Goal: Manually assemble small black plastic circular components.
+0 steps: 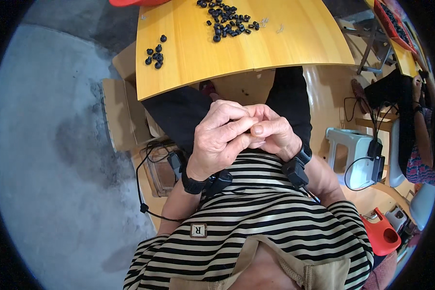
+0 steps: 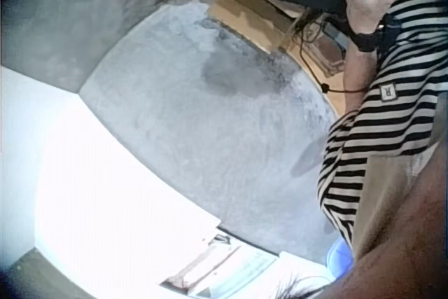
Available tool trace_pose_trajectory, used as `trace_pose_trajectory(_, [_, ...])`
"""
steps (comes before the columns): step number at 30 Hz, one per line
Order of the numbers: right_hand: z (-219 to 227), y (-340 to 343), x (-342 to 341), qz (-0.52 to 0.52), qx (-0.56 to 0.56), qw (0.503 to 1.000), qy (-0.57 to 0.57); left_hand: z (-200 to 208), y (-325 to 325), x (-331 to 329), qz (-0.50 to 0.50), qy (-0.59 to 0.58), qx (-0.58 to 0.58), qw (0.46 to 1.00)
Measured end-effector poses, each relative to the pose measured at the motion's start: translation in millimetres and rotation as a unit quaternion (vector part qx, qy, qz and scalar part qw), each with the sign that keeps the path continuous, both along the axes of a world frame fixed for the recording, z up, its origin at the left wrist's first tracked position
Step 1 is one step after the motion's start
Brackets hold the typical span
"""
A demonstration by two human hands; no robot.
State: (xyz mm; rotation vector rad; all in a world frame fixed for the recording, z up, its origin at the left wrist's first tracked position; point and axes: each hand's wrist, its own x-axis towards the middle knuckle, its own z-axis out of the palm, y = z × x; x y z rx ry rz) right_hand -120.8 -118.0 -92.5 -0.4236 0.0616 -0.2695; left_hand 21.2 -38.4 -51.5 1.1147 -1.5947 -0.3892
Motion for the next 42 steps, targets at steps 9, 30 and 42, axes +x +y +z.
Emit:
trace_pose_trajectory(9, [0,-1,-5,0.005,-0.017,1.000,0.020,1,0,-3,-0.014,0.031,0.049,0.998])
trace_pose_trajectory(30, [2,-4,-3,-0.052,-0.049,0.997,0.015,-2,-4,2,0.016,-0.028,0.003,0.999])
trace_pose_trajectory(42, [7,-1,0,-0.007,-0.024,0.999,0.034,2,-3,2,0.004,-0.025,-0.010,1.000])
